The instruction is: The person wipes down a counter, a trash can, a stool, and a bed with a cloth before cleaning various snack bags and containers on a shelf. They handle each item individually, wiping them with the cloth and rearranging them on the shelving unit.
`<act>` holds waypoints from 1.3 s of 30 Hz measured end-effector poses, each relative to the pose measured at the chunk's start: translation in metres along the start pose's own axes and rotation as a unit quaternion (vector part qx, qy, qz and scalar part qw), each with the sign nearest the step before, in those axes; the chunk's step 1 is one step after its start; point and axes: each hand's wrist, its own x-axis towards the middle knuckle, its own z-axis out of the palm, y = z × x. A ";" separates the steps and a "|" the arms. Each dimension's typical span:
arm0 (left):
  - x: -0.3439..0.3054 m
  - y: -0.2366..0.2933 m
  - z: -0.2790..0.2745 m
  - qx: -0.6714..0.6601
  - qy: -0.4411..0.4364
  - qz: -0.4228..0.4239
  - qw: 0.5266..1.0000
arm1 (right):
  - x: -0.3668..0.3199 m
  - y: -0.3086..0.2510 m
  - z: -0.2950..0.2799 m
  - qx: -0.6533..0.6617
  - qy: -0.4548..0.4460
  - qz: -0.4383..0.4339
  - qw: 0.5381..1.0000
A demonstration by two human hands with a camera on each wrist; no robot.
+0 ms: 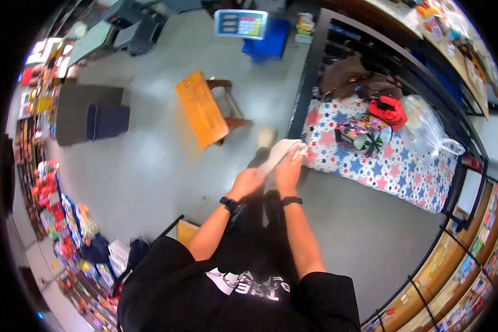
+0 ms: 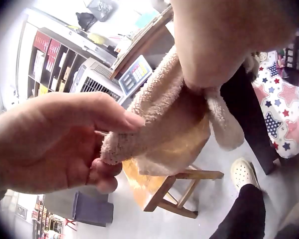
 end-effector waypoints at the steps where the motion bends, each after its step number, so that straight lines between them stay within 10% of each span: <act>1: -0.013 0.001 0.001 0.005 0.014 0.017 1.000 | -0.007 -0.002 -0.007 0.011 0.001 -0.003 1.000; 7: -0.073 0.009 -0.028 -0.018 0.107 0.076 0.991 | -0.011 0.013 -0.025 0.108 0.065 -0.062 0.990; 20: -0.138 -0.097 -0.101 -0.072 0.287 -0.053 0.954 | -0.069 -0.027 -0.011 0.015 -0.234 -0.175 0.956; 36: 0.106 -0.345 -0.181 -0.185 0.233 -0.074 0.952 | 0.018 -0.200 0.225 0.149 -0.021 0.000 0.989; 39: 0.154 -0.351 -0.224 -0.410 0.188 -0.142 0.881 | 0.035 -0.231 0.280 0.183 -0.004 0.006 0.983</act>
